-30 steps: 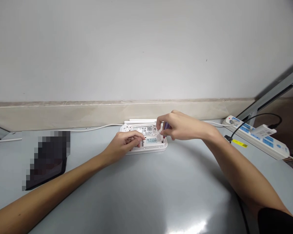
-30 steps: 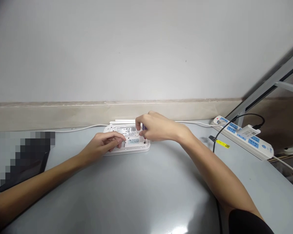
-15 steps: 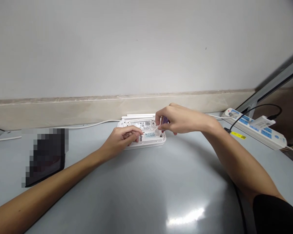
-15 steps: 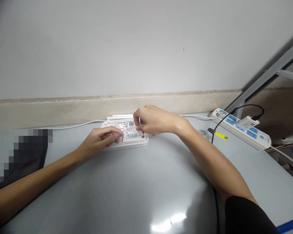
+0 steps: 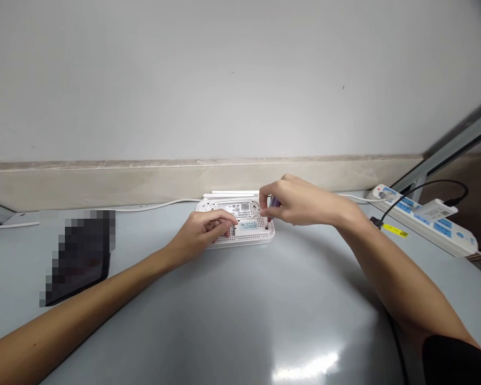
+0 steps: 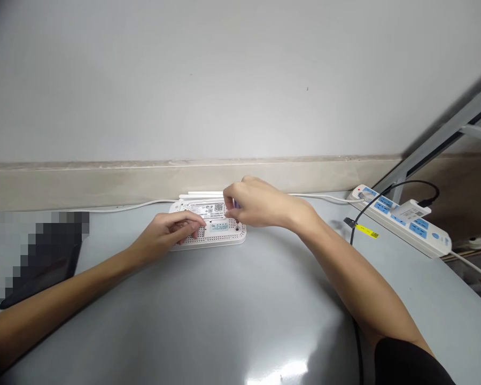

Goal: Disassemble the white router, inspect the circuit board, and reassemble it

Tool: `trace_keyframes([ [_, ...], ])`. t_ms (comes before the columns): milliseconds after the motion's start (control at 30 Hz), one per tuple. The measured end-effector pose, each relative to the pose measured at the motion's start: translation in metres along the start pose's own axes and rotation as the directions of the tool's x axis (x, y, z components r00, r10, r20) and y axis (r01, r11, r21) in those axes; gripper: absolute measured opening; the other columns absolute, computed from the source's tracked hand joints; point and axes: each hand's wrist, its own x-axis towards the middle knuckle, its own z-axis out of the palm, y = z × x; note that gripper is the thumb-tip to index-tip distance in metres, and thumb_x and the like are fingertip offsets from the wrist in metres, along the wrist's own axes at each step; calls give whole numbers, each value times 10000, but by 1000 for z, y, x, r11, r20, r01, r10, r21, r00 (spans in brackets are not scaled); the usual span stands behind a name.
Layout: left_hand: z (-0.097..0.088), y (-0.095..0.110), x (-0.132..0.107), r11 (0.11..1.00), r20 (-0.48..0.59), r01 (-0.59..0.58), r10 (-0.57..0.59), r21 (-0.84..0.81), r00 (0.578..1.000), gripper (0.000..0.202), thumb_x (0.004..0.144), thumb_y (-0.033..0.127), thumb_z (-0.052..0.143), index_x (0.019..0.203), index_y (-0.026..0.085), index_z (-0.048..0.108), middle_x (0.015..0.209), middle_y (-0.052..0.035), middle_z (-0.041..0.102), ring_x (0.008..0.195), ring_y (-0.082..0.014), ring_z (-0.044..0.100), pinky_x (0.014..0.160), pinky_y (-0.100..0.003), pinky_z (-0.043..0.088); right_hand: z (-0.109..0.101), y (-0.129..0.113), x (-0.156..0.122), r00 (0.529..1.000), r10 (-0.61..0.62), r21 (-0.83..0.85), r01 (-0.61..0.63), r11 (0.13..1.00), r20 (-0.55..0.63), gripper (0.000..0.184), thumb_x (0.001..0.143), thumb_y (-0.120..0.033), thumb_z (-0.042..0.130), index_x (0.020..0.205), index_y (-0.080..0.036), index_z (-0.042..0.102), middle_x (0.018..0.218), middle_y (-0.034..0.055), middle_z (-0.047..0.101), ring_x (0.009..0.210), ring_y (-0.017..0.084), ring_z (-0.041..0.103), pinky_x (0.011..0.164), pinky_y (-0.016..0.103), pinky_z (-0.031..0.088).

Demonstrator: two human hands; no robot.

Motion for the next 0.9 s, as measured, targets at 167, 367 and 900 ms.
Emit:
trace_keyframes([
  [167, -1, -2, 0, 1000, 9, 10, -10, -24, 1000, 209, 912, 341, 536, 934, 194, 682, 698, -6, 643, 510, -73, 476, 446, -182, 358, 1, 1, -1, 999, 8, -21, -9, 1000, -42, 107, 800, -241, 589, 881, -190, 634, 718, 21, 668, 695, 161, 579, 608, 253, 350],
  [367, -1, -2, -1, 999, 12, 25, -24, -37, 1000, 203, 913, 342, 540, 938, 197, 680, 696, -2, 634, 525, -75, 471, 476, -187, 378, 0, 2, -2, 999, 21, 114, -26, 993, 37, 152, 778, -173, 572, 920, -191, 622, 720, 6, 680, 559, 118, 587, 549, 235, 384],
  [900, -1, 0, 0, 998, 14, 47, -47, -34, 999, 203, 907, 345, 539, 923, 196, 676, 736, -1, 656, 553, -66, 486, 486, -172, 370, 12, 14, 9, 992, 59, 365, -97, 926, 115, 224, 761, -251, 503, 566, -161, 567, 549, 10, 617, 477, 112, 562, 498, 233, 420],
])
